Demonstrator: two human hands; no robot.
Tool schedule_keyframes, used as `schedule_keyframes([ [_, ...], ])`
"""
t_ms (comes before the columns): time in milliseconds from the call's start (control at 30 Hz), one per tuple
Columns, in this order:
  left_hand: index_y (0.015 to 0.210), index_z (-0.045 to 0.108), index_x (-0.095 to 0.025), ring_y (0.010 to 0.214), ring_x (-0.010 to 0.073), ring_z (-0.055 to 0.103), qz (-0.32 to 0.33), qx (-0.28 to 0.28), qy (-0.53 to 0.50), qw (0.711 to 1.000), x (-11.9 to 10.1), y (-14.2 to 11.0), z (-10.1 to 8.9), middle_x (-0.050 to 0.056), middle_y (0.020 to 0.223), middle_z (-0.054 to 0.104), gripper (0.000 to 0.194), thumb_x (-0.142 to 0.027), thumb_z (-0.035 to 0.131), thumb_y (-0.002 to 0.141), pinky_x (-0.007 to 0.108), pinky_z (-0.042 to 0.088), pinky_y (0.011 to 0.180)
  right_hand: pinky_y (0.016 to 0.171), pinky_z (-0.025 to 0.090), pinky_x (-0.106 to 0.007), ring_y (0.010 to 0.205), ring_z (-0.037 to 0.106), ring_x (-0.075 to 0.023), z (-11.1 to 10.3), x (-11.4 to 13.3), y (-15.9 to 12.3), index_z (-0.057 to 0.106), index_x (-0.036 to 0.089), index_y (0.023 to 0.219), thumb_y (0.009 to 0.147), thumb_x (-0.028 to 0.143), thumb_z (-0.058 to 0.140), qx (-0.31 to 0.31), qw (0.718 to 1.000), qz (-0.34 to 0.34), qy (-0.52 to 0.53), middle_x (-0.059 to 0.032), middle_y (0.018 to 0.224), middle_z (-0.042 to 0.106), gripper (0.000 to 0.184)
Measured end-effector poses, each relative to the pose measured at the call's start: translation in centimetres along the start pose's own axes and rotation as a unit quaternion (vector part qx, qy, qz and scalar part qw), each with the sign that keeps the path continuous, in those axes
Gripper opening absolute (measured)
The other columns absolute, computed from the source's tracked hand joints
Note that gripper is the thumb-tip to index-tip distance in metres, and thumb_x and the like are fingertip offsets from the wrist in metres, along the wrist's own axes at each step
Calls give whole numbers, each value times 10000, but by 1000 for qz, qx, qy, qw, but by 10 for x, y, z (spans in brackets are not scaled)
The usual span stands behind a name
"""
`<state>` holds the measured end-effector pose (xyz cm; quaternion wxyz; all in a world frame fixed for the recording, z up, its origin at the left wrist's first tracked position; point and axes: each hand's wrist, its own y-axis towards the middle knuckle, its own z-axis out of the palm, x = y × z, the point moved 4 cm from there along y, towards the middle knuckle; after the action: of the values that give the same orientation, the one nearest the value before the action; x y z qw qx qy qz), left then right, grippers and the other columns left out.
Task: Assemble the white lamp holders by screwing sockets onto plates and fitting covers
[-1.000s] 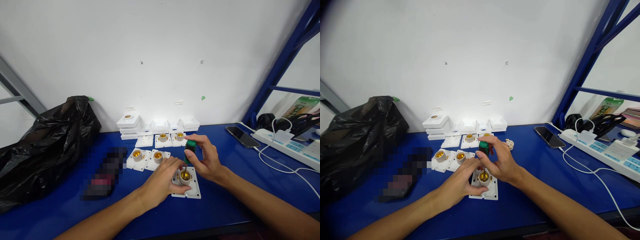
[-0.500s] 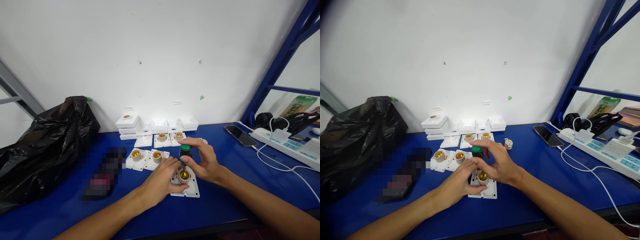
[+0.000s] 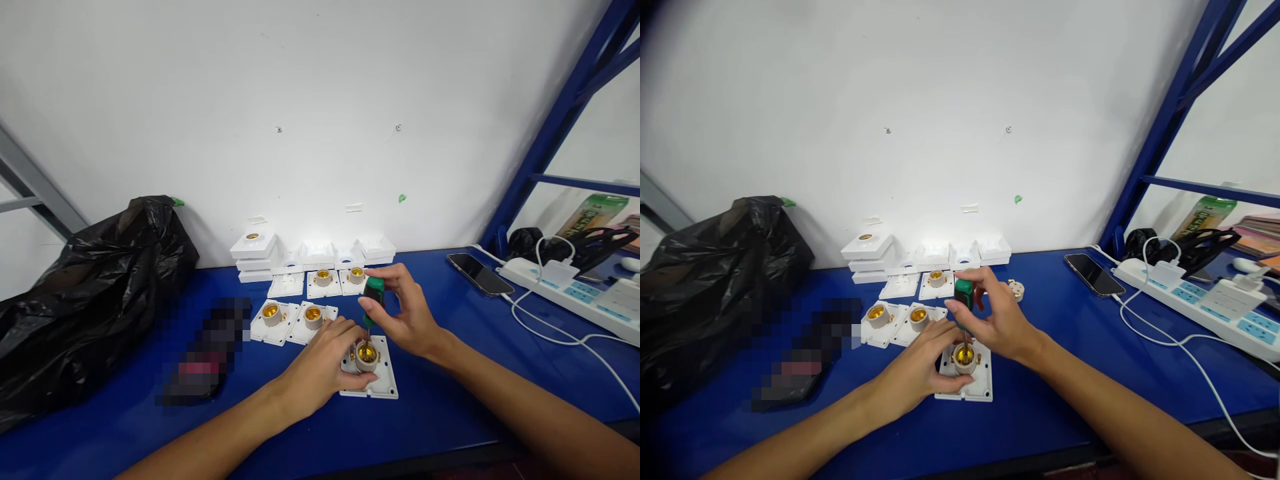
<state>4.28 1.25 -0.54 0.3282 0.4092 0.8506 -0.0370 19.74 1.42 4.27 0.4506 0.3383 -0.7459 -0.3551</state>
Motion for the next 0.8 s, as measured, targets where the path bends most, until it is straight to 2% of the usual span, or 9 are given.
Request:
schedule_keyframes([
  [100, 1040, 639, -194, 997, 254, 611, -1, -2, 3, 1000, -1, 0, -1, 27, 1067, 691, 395, -238, 902, 748, 387, 440, 932, 534, 495, -250, 599, 565, -115, -2, -3, 1, 537, 258, 1213, 930, 265, 691, -4, 1000, 0, 2, 45, 775, 578, 322],
  [300, 1107, 649, -218, 1042, 277, 611, 6, 7, 0, 1000, 0, 0, 0, 48, 1142, 683, 392, -262, 868, 785, 399, 451, 940, 561, 491, -285, 660, 566, -139, -5, 11, 7, 537, 253, 1290, 941, 229, 657, 38, 996, -81, -29, 4, 858, 625, 369],
  [400, 1176, 631, -233, 1038, 280, 612, 12, -1, 3, 1000, 0, -1, 0, 52, 1146, 679, 429, -275, 843, 806, 409, 461, 945, 572, 479, -301, 671, 553, -149, -5, 17, 7, 543, 233, 1312, 935, 219, 657, 51, 992, -115, -28, 6, 824, 610, 394],
  [600, 1158, 631, -228, 988, 265, 610, 13, -3, 16, 1000, 0, -1, 1, 42, 1089, 675, 399, -287, 830, 817, 399, 470, 918, 569, 474, -304, 641, 549, -147, -3, 19, 6, 552, 263, 1313, 945, 196, 626, 54, 991, -119, -31, 17, 790, 624, 381],
  [800, 1100, 656, -209, 1024, 276, 608, 7, 14, 19, 1000, -3, 1, -1, 60, 1152, 677, 355, -256, 848, 805, 411, 462, 945, 550, 416, -290, 639, 484, -135, -2, 19, 7, 566, 249, 1299, 938, 134, 582, 47, 994, -96, 10, 21, 788, 557, 379],
])
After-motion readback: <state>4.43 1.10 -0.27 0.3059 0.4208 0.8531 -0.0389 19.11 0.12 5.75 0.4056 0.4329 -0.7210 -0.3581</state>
